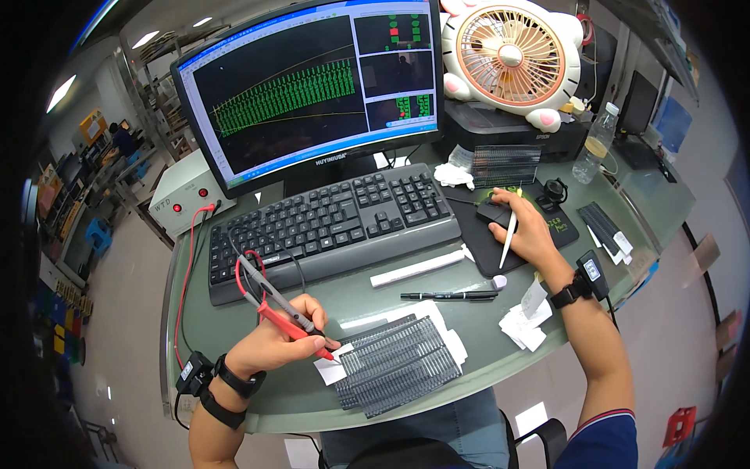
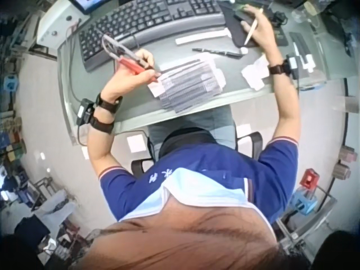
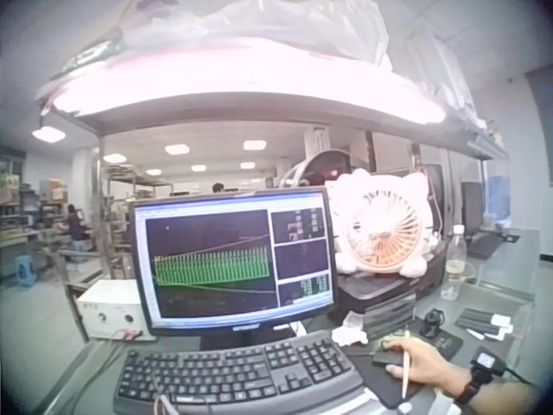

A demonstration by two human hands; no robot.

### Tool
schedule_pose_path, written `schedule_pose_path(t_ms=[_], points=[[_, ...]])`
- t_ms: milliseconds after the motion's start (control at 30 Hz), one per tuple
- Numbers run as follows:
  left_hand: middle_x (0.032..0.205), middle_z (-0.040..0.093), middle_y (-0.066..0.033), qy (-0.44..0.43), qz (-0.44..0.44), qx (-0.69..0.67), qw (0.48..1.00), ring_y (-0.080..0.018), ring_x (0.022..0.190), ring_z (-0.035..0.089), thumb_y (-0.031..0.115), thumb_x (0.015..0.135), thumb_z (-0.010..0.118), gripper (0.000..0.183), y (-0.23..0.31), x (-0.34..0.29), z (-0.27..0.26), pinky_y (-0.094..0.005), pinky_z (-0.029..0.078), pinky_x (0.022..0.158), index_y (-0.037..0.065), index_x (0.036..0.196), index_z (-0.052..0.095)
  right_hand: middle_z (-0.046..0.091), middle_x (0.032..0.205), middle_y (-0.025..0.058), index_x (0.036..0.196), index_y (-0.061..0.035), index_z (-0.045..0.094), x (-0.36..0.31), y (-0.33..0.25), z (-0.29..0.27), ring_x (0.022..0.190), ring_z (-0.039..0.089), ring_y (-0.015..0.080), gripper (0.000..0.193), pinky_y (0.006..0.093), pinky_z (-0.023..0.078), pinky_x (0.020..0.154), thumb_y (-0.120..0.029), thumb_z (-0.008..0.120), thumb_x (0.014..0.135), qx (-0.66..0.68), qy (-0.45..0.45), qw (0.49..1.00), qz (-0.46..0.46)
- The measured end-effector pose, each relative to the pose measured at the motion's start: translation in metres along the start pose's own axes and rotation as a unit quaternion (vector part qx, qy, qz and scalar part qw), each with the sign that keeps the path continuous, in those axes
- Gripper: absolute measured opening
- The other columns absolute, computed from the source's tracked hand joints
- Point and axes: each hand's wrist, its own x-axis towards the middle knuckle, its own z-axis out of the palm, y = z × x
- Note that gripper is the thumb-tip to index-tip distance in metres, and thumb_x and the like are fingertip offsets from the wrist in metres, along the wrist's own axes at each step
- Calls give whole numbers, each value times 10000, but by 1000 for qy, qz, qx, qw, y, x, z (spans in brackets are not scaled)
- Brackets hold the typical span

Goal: Testing electronic components using a multimeter probe and a computer interface.

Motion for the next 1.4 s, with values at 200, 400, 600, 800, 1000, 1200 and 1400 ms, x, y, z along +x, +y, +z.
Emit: schedule_pose_path(t_ms=[200,400,600,800,1000,1200,1400], points=[[905,607,-32,0,-4,-4,1000,-130,938,656,157,883,640,227,1,6,-5,-260,513,806,51,999,477,568,1309,103,1172,-83,548,4,4,-1,1183,539,325,465,378,422,997,-148,723,746,-10,2,1000,-10],[919,637,-54,17,-24,9,1000,-130,940,645,134,873,640,212,11,0,3,-271,507,818,50,989,484,559,1316,118,1165,-77,557,2,4,-3,1195,528,331,464,380,417,1001,-138,723,736,-10,11,999,-35],[789,476,54,24,-5,8,1000,-27,677,436,167,846,669,225,4,2,10,-200,355,594,65,945,494,591,1267,90,1025,-88,615,-5,-7,-5,1109,563,302,348,377,446,945,-102,717,693,-18,8,999,-28],[758,466,62,22,7,19,1000,-12,660,432,177,853,665,222,1,2,8,-195,340,562,74,940,489,592,1265,105,1005,-67,614,-4,-6,-6,1105,558,308,335,384,433,956,-83,703,682,-17,4,1000,-20],[753,462,63,20,15,19,1000,-13,655,429,187,859,666,225,0,4,5,-194,339,563,76,939,487,603,1244,93,995,-76,616,-1,-7,-5,1051,569,311,328,386,455,909,-106,699,679,-22,9,999,-34],[757,466,60,21,14,13,1000,-15,656,431,177,854,669,223,-1,4,6,-194,341,561,77,932,486,607,1238,86,971,-68,628,-2,-7,-5,1038,575,300,307,381,458,903,-96,703,674,-25,12,999,-31],[761,467,59,23,9,12,1000,-16,657,432,168,847,672,225,1,3,8,-195,342,561,74,925,484,612,1226,78,946,-47,626,-3,-7,-8,1029,580,284,294,378,464,904,-89,698,664,-32,11,999,-34]])
